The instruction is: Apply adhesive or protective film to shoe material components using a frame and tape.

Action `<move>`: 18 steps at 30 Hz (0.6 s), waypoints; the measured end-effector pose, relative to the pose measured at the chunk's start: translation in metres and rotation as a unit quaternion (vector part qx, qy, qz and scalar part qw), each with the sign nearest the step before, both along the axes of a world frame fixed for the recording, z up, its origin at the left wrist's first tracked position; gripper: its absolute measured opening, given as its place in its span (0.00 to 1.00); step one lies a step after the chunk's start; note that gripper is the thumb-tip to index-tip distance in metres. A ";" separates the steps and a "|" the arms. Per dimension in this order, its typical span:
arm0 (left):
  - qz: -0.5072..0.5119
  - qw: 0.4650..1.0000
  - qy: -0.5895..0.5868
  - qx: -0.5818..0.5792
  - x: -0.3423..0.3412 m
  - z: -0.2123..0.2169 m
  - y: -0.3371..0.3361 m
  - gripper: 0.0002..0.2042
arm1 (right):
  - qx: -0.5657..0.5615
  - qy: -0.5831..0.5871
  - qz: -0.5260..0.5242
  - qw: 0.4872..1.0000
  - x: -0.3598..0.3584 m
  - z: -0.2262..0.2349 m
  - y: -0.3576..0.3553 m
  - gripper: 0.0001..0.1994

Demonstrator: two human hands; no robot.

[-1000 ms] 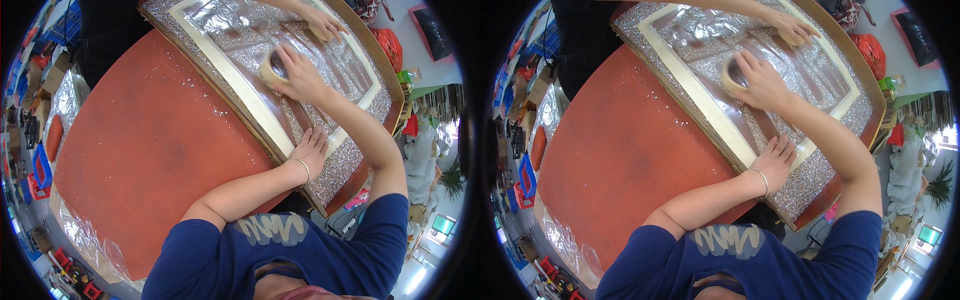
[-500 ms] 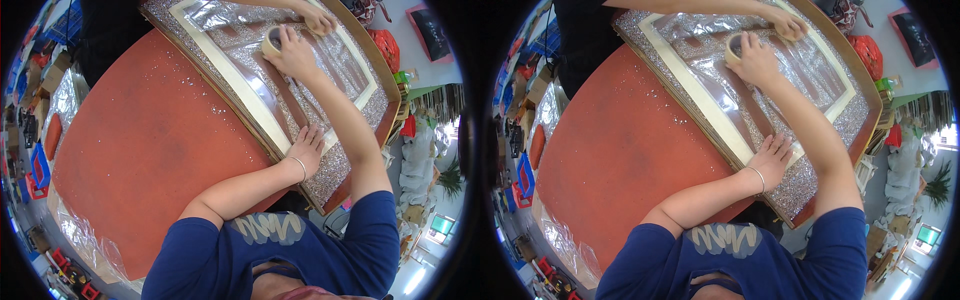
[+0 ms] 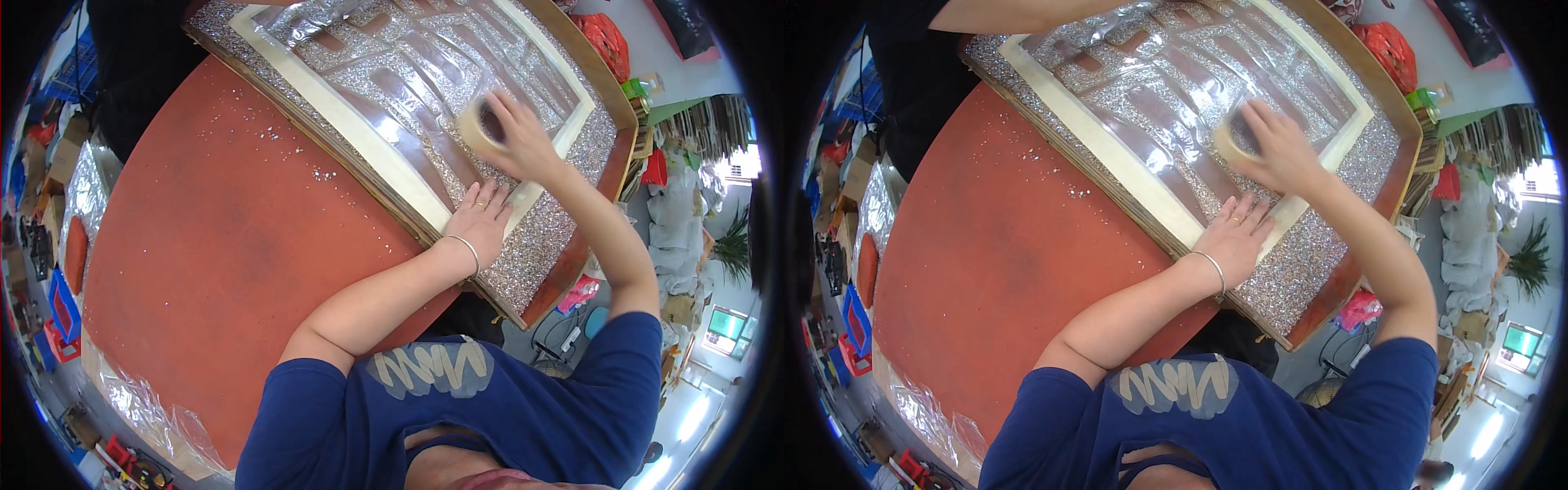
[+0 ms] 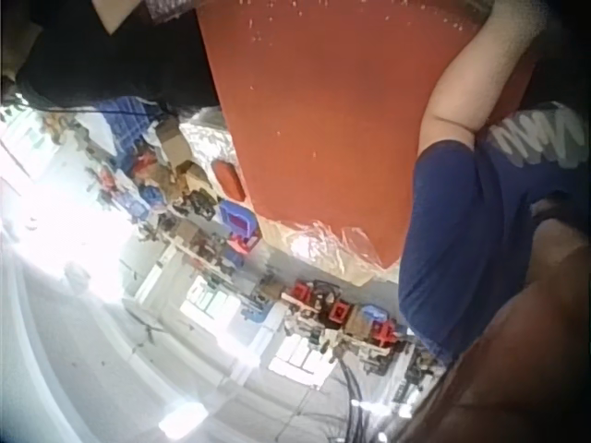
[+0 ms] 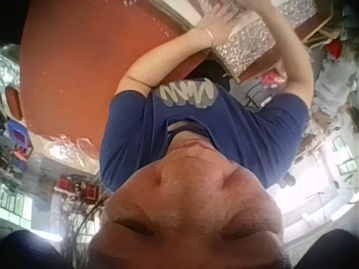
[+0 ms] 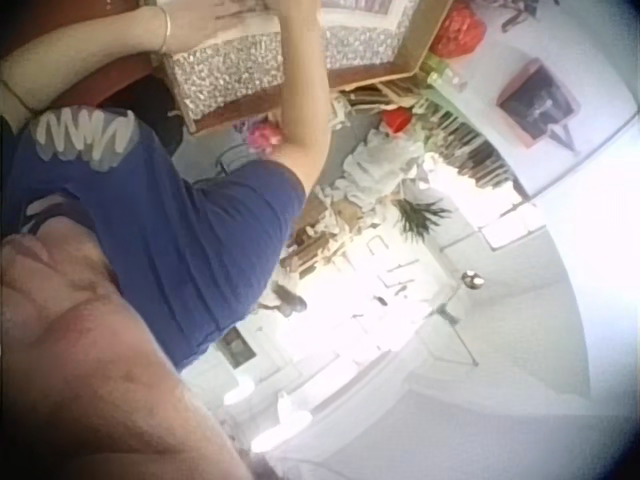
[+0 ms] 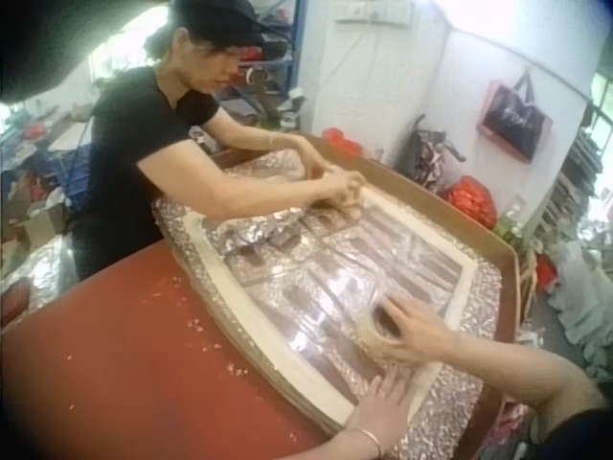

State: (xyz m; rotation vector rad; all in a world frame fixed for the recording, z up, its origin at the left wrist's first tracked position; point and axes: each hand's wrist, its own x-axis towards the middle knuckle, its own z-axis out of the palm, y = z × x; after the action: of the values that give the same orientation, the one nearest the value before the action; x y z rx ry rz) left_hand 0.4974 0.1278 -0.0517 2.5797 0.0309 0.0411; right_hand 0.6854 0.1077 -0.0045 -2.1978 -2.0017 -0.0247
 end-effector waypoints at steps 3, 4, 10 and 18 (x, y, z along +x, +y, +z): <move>-0.014 0.999 -0.025 0.028 0.001 -0.003 -0.008 0.24 | 0.002 0.000 0.008 1.000 0.006 -0.004 -0.051 0.45; -0.023 0.998 -0.025 0.045 0.001 0.002 -0.011 0.23 | 0.006 -0.002 -0.002 1.000 0.004 -0.003 -0.060 0.44; 0.000 0.992 -0.115 0.058 0.003 -0.003 -0.010 0.18 | 0.123 -0.047 0.002 0.991 -0.019 -0.019 0.094 0.43; 0.233 0.963 -0.039 0.130 -0.005 0.018 0.092 0.17 | 0.072 -0.034 -0.042 0.996 -0.018 -0.003 0.008 0.42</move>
State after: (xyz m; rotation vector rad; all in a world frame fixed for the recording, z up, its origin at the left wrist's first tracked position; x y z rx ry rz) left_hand 0.4926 0.2194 -0.0339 2.7699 0.6427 0.3419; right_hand 0.6675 0.1153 -0.0070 -2.2160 -1.8752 -0.2497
